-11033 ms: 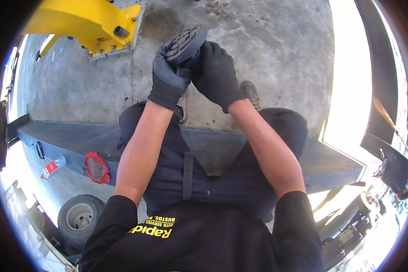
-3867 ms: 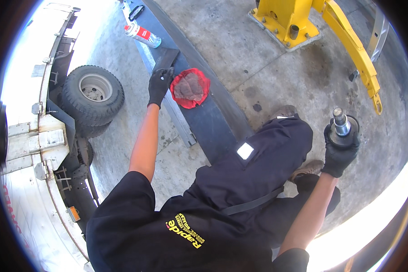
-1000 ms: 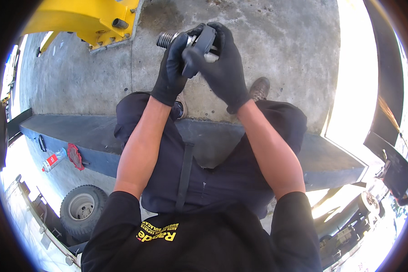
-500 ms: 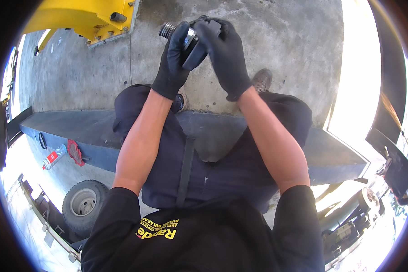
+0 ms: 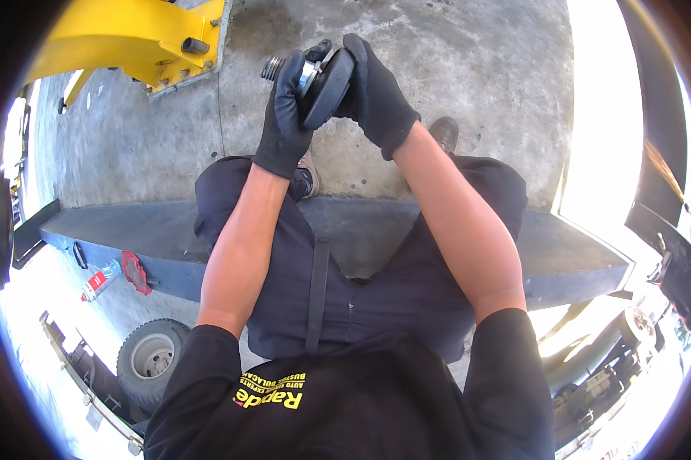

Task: The person holds a mechanical part with a threaded shaft and rubber seal, rotates it to inspect surfaces, then applies a red lubricant from a small bottle onto the shaft. The part remains in hand after application.

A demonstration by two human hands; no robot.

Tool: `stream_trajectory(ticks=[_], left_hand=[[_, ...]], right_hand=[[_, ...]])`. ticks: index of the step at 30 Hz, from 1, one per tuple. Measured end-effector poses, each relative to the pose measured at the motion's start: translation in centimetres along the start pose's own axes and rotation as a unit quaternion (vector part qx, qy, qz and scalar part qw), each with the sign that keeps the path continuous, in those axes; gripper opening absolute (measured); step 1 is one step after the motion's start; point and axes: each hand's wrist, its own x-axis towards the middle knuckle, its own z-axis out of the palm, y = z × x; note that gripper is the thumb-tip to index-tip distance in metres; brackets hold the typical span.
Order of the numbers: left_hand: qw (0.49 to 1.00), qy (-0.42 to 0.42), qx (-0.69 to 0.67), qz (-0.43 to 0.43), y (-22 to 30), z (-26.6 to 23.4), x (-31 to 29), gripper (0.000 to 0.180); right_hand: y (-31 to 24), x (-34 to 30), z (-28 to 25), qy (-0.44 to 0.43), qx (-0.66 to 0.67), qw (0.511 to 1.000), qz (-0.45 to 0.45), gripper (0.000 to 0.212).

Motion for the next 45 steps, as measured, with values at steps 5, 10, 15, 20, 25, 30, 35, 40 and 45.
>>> stream_trajectory(ticks=[5,10,15,20,25,30,35,40,45], left_hand=[[0.996,-0.022,-0.050,0.066,-0.7,0.2,-0.5,0.041],[0.965,-0.043,-0.249,-0.074,0.2,-0.2,-0.7,0.044],[0.991,0.007,-0.127,-0.036,1.1,0.9,-1.7,0.033],[0.987,-0.036,-0.155,-0.033,1.1,0.4,-0.8,0.032],[0.987,-0.036,-0.137,0.074,0.1,0.9,-0.7,0.038],[0.956,0.004,-0.270,-0.115,0.8,0.4,-1.2,0.043],[0.994,0.037,-0.082,-0.065,-0.5,-0.7,-0.7,0.049],[0.997,-0.003,-0.039,-0.062,-0.4,-0.7,0.1,0.041],[0.968,-0.030,-0.210,-0.136,-1.5,-2.6,-0.2,0.035]], right_hand=[[-1.0,-2.7,2.3,0.012,-0.287,0.854,-0.433,0.020],[-0.2,0.2,0.7,0.112,-0.284,0.920,-0.244,0.023],[0.3,1.7,-1.3,-0.023,-0.040,0.989,0.143,0.048],[1.1,-0.6,1.4,0.046,-0.091,0.988,-0.114,0.039],[-0.4,-1.6,3.0,-0.013,-0.250,0.896,-0.367,0.023],[1.7,2.1,-0.1,0.166,-0.104,0.981,-0.002,0.035],[1.9,1.6,-0.5,0.042,0.124,0.986,0.103,0.031],[1.2,0.4,2.1,0.042,-0.185,0.956,-0.226,0.031],[0.7,-0.9,3.1,0.079,-0.367,0.848,-0.374,0.030]])
